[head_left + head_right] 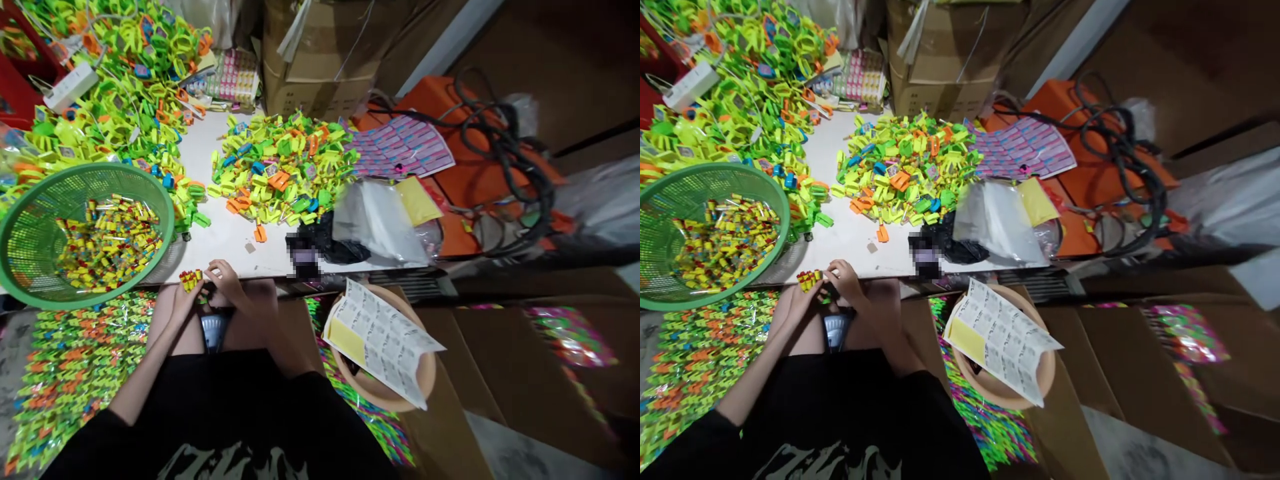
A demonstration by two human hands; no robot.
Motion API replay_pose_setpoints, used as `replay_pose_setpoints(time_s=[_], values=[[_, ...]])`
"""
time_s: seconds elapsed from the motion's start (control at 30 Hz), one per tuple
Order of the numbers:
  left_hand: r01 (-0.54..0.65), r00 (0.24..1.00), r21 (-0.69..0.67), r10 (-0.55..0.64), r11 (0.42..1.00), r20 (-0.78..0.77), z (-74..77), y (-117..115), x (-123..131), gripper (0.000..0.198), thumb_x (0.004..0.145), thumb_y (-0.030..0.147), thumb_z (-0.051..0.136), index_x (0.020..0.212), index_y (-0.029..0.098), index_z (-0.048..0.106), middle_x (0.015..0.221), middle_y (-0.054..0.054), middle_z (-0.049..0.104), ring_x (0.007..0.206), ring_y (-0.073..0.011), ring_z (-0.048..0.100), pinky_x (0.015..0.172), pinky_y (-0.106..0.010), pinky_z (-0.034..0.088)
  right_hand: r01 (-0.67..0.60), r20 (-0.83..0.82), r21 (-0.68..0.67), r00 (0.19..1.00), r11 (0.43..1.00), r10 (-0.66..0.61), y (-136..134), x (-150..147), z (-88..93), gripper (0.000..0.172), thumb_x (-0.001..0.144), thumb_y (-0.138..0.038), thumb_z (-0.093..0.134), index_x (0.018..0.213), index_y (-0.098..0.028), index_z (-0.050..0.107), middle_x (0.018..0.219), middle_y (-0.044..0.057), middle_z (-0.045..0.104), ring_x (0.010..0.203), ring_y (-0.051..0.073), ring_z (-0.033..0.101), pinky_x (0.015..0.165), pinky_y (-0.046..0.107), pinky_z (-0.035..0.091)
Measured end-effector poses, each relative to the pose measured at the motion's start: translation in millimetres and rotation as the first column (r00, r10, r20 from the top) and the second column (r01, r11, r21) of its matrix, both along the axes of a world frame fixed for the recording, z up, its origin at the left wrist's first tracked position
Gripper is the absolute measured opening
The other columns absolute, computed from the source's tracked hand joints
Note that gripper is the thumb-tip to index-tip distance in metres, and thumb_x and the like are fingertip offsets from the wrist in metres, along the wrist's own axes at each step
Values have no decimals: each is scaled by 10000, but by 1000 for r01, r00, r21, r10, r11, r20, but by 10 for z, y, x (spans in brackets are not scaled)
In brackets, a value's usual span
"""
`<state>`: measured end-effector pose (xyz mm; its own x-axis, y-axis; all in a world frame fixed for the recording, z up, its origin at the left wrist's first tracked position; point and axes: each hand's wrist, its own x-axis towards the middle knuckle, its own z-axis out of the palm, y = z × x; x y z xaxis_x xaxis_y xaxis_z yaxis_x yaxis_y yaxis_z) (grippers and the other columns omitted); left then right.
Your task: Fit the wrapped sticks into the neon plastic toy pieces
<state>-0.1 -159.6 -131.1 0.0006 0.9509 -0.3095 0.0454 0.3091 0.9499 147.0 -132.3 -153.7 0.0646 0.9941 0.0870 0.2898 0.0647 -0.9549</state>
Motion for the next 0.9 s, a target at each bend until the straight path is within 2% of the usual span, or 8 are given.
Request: replay_pose_setpoints(time_s=[0.07, 0.17, 0.3, 0.4, 0.57, 0.7, 0.8, 0.9], values=[[-48, 998, 24, 49, 999, -33, -123, 35, 40, 266, 680, 303, 718, 857, 131, 619, 768, -74, 696, 596, -176, 637, 531, -288, 513, -25, 24, 18, 999, 1000, 24, -14, -48, 10, 156, 847, -333, 512, 780, -209, 577, 988, 74, 619, 992, 183, 566, 849, 309, 480], [-43, 998, 47, 46, 998, -52, -222, -35, -92, 256, 668, 307, 723, 823, 132, 620, 750, -65, 690, 625, -178, 651, 556, -277, 525, 9, 24, 29, 1000, 1000, -9, -138, -32, -9, 235, 905, -348, 405, 818, -214, 577, 943, 56, 626, 927, 168, 582, 843, 299, 474], [-36, 999, 33, 36, 999, -14, -276, -144, -427, 324, 698, 393, 707, 838, 113, 623, 727, -62, 689, 567, -167, 649, 544, -279, 537, 9, 111, -8, 994, 1000, -8, -550, 102, -147, 370, 940, -388, 313, 727, -211, 559, 755, 28, 607, 749, 161, 573, 762, 297, 467], [-116, 993, 10, 115, 993, 36, -343, -199, -637, 372, 707, 432, 696, 845, 95, 622, 743, -77, 693, 558, -164, 646, 526, -278, 538, -24, 142, -65, 989, 998, 33, -828, 146, -295, 381, 927, -407, 349, 671, -215, 556, 634, 12, 582, 613, 156, 532, 652, 288, 457], [-194, 981, 49, 192, 980, 35, -418, -312, -799, 360, 746, 429, 671, 831, 80, 640, 770, -93, 699, 592, -148, 643, 540, -254, 531, -59, 167, -125, 983, 990, 80, -932, 159, -396, 319, 895, -433, 418, 757, -215, 607, 745, 30, 645, 681, 174, 563, 710, 298, 457], [-195, 980, 48, 197, 980, -23, -399, -321, -799, 343, 753, 423, 664, 813, 86, 641, 779, -89, 697, 597, -149, 648, 519, -243, 517, 123, 189, -119, 977, 985, -100, -971, 436, -390, 362, 918, -454, 333, 859, -201, 585, 877, 61, 643, 849, 192, 588, 822, 308, 449], [-179, 982, 47, 182, 983, -48, -369, -267, -766, 330, 755, 413, 660, 818, 90, 634, 786, -79, 690, 590, -132, 635, 507, -228, 507, 362, 248, -118, 912, 925, -326, -1135, 780, -401, 409, 942, -427, 228, 888, -176, 547, 921, 111, 616, 900, 205, 556, 848, 327, 432], [-170, 982, 33, 172, 985, -75, -352, -192, -727, 321, 756, 405, 650, 810, 90, 621, 776, -72, 685, 576, -113, 616, 494, -207, 490, 466, 305, -144, 860, 873, -409, -1392, 1133, -328, 456, 950, -405, 160, 930, -140, 531, 894, 149, 602, 858, 218, 539, 781, 352, 434]])
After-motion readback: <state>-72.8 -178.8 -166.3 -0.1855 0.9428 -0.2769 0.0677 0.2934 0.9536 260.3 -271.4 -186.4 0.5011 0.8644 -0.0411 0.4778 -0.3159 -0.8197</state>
